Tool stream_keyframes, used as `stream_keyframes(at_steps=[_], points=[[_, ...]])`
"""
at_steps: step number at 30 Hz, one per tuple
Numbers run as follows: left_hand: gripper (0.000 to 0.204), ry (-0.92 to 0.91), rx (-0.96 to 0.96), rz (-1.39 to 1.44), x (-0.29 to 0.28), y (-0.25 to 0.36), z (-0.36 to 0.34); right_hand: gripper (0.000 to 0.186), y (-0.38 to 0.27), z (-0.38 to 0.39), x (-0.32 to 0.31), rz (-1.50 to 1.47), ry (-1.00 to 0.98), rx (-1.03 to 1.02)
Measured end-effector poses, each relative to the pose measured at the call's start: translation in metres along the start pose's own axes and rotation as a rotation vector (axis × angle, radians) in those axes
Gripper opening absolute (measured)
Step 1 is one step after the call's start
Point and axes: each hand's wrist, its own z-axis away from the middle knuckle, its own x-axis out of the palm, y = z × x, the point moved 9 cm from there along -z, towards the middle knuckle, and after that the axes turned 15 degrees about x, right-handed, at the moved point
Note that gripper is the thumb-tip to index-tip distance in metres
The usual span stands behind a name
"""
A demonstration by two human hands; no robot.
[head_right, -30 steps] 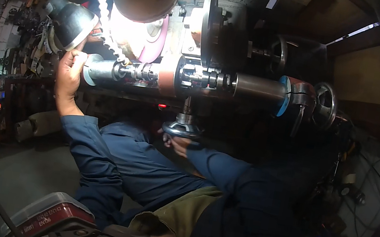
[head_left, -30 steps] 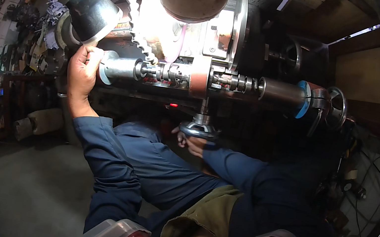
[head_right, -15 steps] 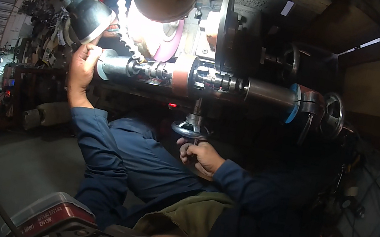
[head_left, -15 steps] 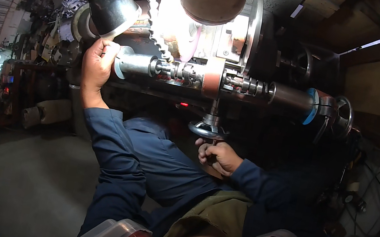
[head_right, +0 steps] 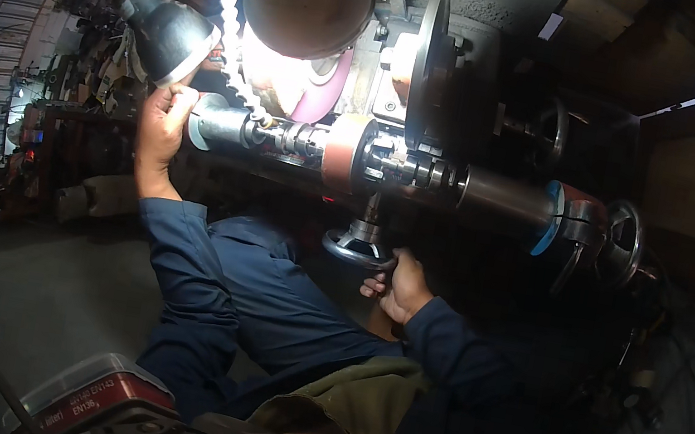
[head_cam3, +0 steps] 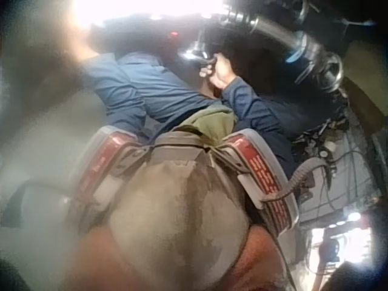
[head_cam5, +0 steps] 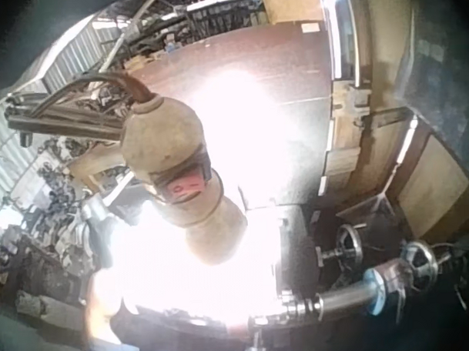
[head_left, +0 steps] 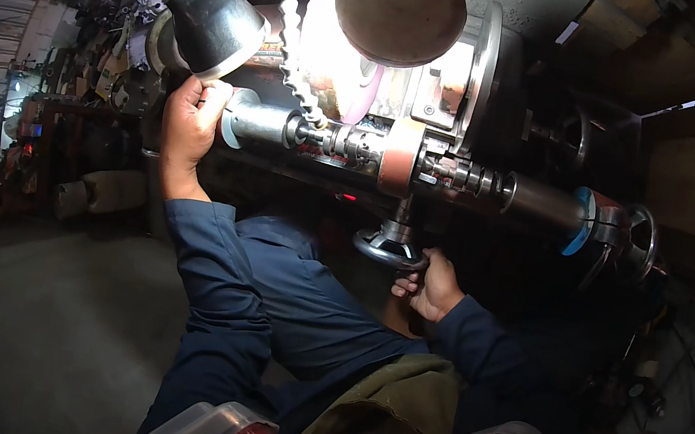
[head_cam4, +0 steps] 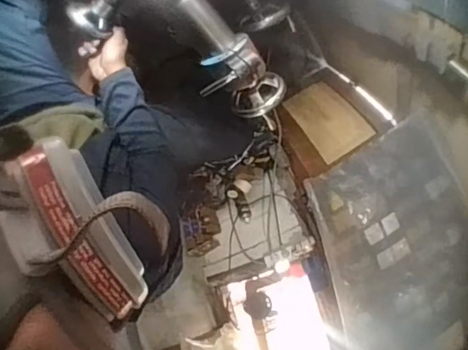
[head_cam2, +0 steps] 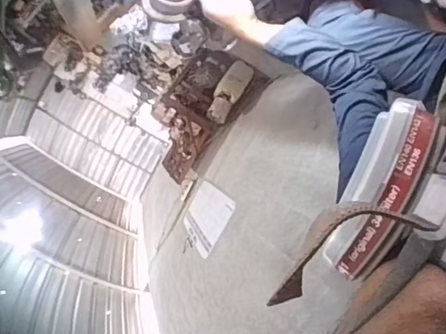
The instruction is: The person uses a specialized grinding machine to resurface a camshaft, manually turning handwheels to control the feed and contact between the grinding wheel and the camshaft lobes while sparks are visible.
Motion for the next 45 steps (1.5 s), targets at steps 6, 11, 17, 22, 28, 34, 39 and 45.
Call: stream_keyframes(at_steps=[6, 11, 17, 22, 28, 34, 39, 45], points=[[0.010, -0.001, -0.016, -0.049, 0.000, -0.002, -0.002, 0.040, -0.003, -0.030, -0.029, 0.027, 0.048, 0.156], [0.014, 0.030, 0.016, -0.011, -0.001, -0.004, -0.002, 0.033, -0.006, -0.088, -0.089, 0.069, 0.018, 0.144], [0.014, 0.035, 0.015, 0.021, 0.000, -0.005, -0.003, 0.026, -0.008, -0.070, -0.033, 0.094, -0.465, 0.233], [0.013, 0.034, 0.012, -0.029, -0.004, -0.006, -0.003, 0.023, -0.026, -0.035, -0.012, 0.107, 0.054, 0.085], [0.012, 0.022, -0.020, -0.009, -0.006, -0.013, -0.001, 0.027, -0.019, -0.064, -0.026, 0.125, -0.383, 0.170], [0.013, 0.028, -0.005, -0.001, -0.004, -0.012, -0.004, 0.039, -0.016, -0.108, -0.077, 0.118, -0.442, 0.155], [0.012, 0.021, -0.008, -0.056, -0.009, -0.017, -0.001, 0.039, -0.034, -0.080, -0.060, 0.137, -0.268, -0.043], [0.013, 0.008, 0.032, -0.029, -0.003, -0.006, -0.003, 0.041, -0.119, 0.049, -0.093, 0.568, 0.264, -0.361]])
